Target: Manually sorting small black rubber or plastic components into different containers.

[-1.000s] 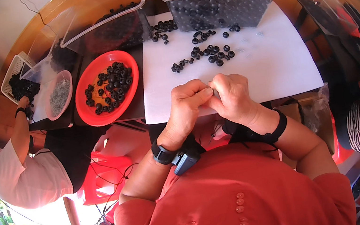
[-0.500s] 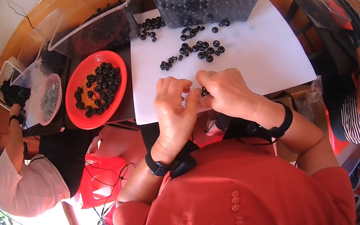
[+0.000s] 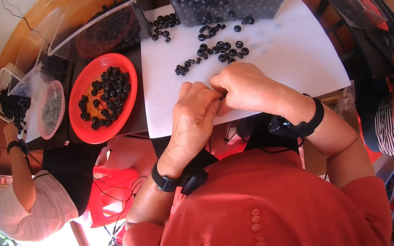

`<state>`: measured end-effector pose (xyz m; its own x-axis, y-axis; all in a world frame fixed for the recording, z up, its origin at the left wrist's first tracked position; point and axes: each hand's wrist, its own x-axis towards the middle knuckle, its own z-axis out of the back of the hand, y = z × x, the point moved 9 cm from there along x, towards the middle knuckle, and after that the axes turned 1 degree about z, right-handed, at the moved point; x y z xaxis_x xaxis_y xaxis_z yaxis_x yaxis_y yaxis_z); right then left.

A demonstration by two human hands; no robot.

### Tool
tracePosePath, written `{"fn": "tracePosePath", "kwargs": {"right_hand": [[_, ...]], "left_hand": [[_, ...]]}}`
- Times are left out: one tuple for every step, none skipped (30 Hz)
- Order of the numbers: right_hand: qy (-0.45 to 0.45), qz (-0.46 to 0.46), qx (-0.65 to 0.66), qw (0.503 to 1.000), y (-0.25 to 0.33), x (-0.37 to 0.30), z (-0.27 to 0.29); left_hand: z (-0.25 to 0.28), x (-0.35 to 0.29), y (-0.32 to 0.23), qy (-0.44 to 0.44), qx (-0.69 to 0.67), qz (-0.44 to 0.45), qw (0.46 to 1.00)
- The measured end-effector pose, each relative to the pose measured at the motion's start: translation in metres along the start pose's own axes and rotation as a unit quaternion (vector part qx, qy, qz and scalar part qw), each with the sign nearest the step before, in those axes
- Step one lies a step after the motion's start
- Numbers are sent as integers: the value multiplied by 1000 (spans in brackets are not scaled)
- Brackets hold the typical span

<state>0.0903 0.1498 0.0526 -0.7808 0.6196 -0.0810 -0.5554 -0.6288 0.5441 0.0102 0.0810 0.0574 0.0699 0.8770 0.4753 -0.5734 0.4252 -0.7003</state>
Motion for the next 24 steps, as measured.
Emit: {"fn": "tracePosePath", "kwargs": {"right_hand": [[-1, 3, 1, 1000, -1, 0, -1], [0, 3, 1, 1000, -2, 1, -2], [-6, 1, 8, 1000, -5, 2, -3], [-11, -1, 15, 1000, -7, 2, -3], [-11, -1, 16, 1000, -8, 3, -3], [-16, -9, 38, 999, -11, 4, -2], [-21, -18, 60, 998, -14, 4, -1], [-20, -19, 62, 998, -17, 5, 0], [-18, -17, 85, 996, -21, 6, -1], [-15, -14, 108, 994, -23, 7, -1], [-16, -16, 110, 994, -23, 7, 0], [-5, -31, 119, 992, -23, 6, 1], [5, -46, 129, 991, -23, 6, 1], [4, -48, 131, 990, -22, 5, 3], [13, -64, 156, 986, -22, 5, 2], [22, -79, 181, 980, -25, 5, 0], [21, -80, 183, 980, -28, 5, 0], [39, -83, 226, 970, -33, 6, -5], [57, -87, 267, 958, -36, 6, -9], [56, -88, 269, 958, -38, 5, -7], [70, -91, 283, 952, -38, 4, -9], [84, -95, 297, 946, -39, 3, -10], [83, -97, 298, 946, -40, 3, -9], [87, -107, 306, 942, -41, 2, -9]], "left_hand": [[0, 0, 1, 0, 0, 0, 1000], [-1, 0, 2, 6, 5, 0, 1000], [-2, 0, 3, 13, 11, 0, 1000], [-2, 0, 4, 13, 10, 0, 1000], [-1, 1, 4, 11, 14, -3, 1000], [0, 2, 3, 10, 18, -6, 1000], [0, 3, 2, 12, 18, -5, 1000], [0, 5, 1, 17, 21, -1, 1000], [-1, 6, 1, 23, 25, 4, 999], [-1, 7, 2, 25, 25, 4, 999], [-3, 8, 6, 38, 27, 11, 999], [-5, 10, 9, 51, 29, 17, 998], [-4, 11, 11, 54, 28, 17, 998], [-4, 13, 12, 70, 23, 9, 997], [-5, 13, 12, 86, 18, 1, 996], [-4, 14, 11, 88, 18, 1, 996], [-4, 15, 11, 106, 8, 6, 994], [-7, 15, 10, 124, -2, 11, 992], [-8, 15, 10, 125, -3, 11, 992], [-8, 15, 10, 121, 4, 12, 993], [-9, 16, 10, 116, 11, 13, 993], [-9, 16, 10, 118, 10, 13, 993], [-8, 16, 9, 116, 20, 8, 993], [-8, 16, 8, 115, 30, 3, 993]]}}
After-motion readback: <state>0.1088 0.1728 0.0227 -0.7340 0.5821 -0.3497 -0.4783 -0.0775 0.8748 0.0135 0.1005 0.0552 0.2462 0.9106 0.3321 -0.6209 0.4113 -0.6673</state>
